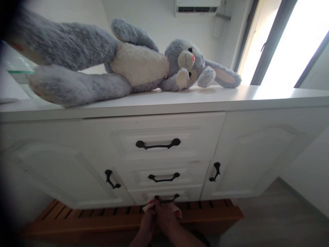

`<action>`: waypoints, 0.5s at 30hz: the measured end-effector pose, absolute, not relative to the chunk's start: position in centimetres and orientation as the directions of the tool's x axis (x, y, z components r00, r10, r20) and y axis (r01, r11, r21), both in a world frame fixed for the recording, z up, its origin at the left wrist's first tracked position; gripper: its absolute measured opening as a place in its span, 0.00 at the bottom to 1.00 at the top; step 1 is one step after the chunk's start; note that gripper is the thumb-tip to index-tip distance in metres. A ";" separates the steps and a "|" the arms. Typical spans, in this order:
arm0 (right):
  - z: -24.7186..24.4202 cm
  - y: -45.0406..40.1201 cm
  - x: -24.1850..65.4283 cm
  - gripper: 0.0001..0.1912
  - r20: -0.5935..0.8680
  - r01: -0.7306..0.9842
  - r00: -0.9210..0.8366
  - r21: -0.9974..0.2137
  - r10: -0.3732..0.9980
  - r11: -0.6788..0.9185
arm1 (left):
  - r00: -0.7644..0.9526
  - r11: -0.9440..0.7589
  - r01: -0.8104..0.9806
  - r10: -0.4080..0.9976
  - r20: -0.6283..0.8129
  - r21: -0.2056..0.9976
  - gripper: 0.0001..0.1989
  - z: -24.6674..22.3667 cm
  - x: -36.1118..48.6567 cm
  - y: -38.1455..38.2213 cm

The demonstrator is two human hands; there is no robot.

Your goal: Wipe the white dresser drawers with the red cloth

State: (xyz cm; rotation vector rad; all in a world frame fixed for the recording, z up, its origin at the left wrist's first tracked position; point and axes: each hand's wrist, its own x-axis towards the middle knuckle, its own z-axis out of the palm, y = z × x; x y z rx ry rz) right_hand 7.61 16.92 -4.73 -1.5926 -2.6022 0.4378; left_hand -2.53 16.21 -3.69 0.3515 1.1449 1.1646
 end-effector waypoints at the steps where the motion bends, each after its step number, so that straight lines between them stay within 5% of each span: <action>1: -4.7 17.1 5.9 0.24 -0.087 0.855 -0.483 -0.259 0.871 0.449 | -0.067 0.406 -0.522 0.857 -0.510 0.751 0.18 -3.6 -4.0 16.5; 9: 0.2 17.9 1.0 0.20 0.054 0.752 -0.644 -0.140 0.763 0.644 | -0.268 0.352 -0.349 0.850 -0.453 0.868 0.15 0.7 -9.5 17.4; 15: 3.9 17.8 4.6 0.23 0.140 0.764 -0.623 -0.098 0.769 0.637 | -0.271 0.229 0.062 0.941 -0.204 0.972 0.15 5.7 -6.0 17.1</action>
